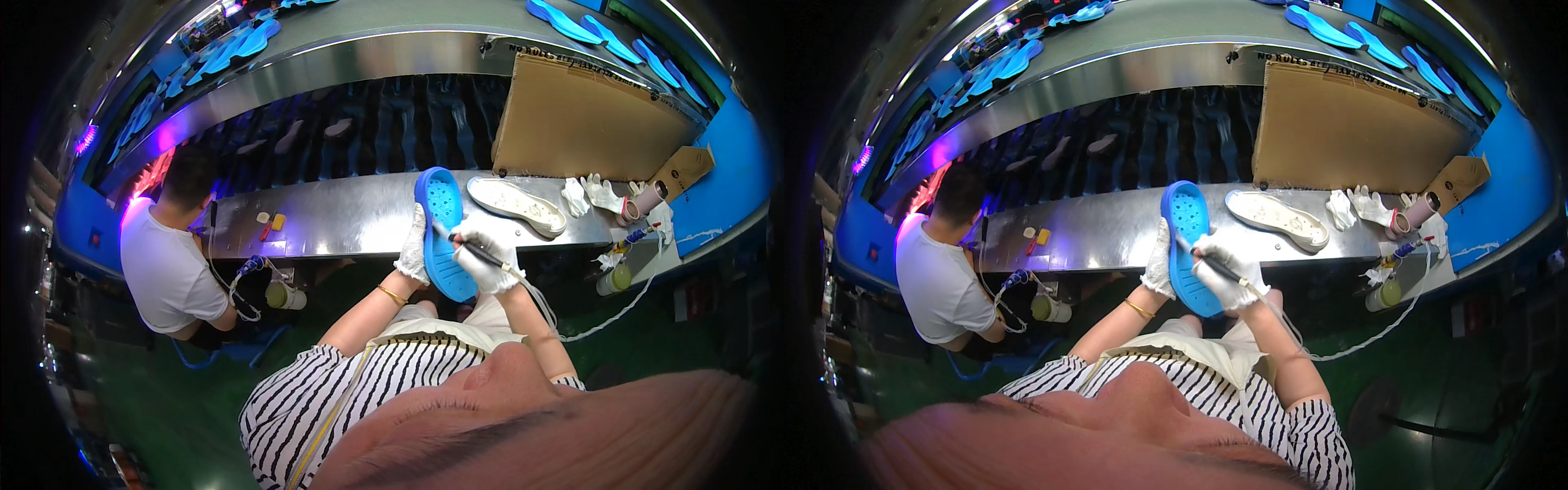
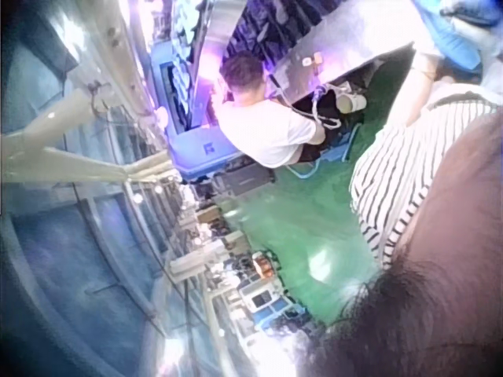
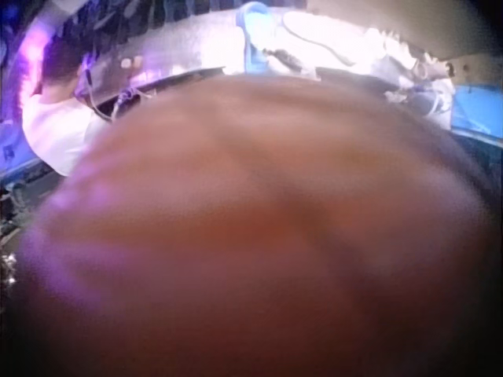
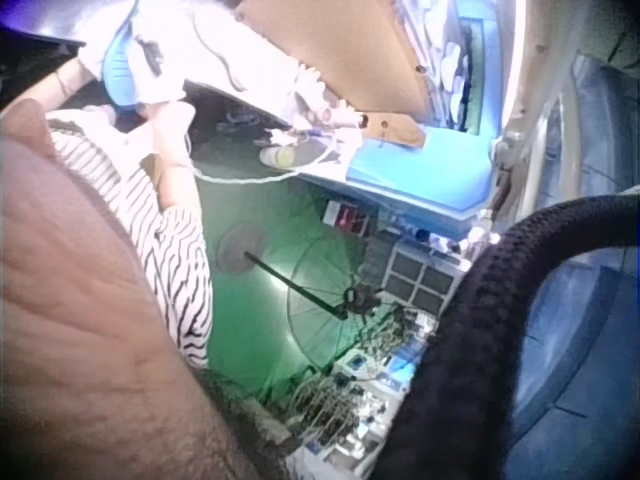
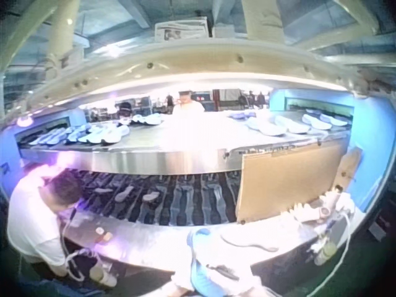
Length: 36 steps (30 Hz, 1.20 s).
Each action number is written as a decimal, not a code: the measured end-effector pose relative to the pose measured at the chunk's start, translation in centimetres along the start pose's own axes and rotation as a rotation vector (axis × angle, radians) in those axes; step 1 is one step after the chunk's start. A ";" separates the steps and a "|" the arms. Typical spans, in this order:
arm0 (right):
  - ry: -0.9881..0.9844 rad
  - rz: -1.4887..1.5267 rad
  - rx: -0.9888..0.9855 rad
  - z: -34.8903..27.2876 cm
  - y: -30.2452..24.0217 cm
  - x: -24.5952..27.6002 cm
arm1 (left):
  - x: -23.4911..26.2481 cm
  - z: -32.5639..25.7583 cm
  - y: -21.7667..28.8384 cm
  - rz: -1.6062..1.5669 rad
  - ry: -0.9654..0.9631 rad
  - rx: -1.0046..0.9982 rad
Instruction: The person takes blue shoe soles from a conveyor belt, holds them against a white cloth, and applies a tool to the edges and surface before returning them to the belt.
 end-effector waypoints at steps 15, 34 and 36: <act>-0.108 0.079 -0.310 -0.3 -0.3 0.0 | 0.3 0.1 3.9 -0.070 -0.066 -0.034; 0.178 0.188 -0.233 -0.9 -1.7 -0.8 | -1.5 0.0 2.4 -0.327 -0.434 -0.097; 0.142 0.274 -0.244 -1.3 -3.1 -1.3 | -1.7 0.3 2.5 -0.192 -0.354 -0.139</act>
Point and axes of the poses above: each hand's wrist, its own z-axis towards the middle knuckle, its own x-axis out of the back of the hand, y = z × x, the point moved 4 cm from there along z, towards the middle knuckle, and after that the axes turned 10 degrees about x, right-handed, at the moved point
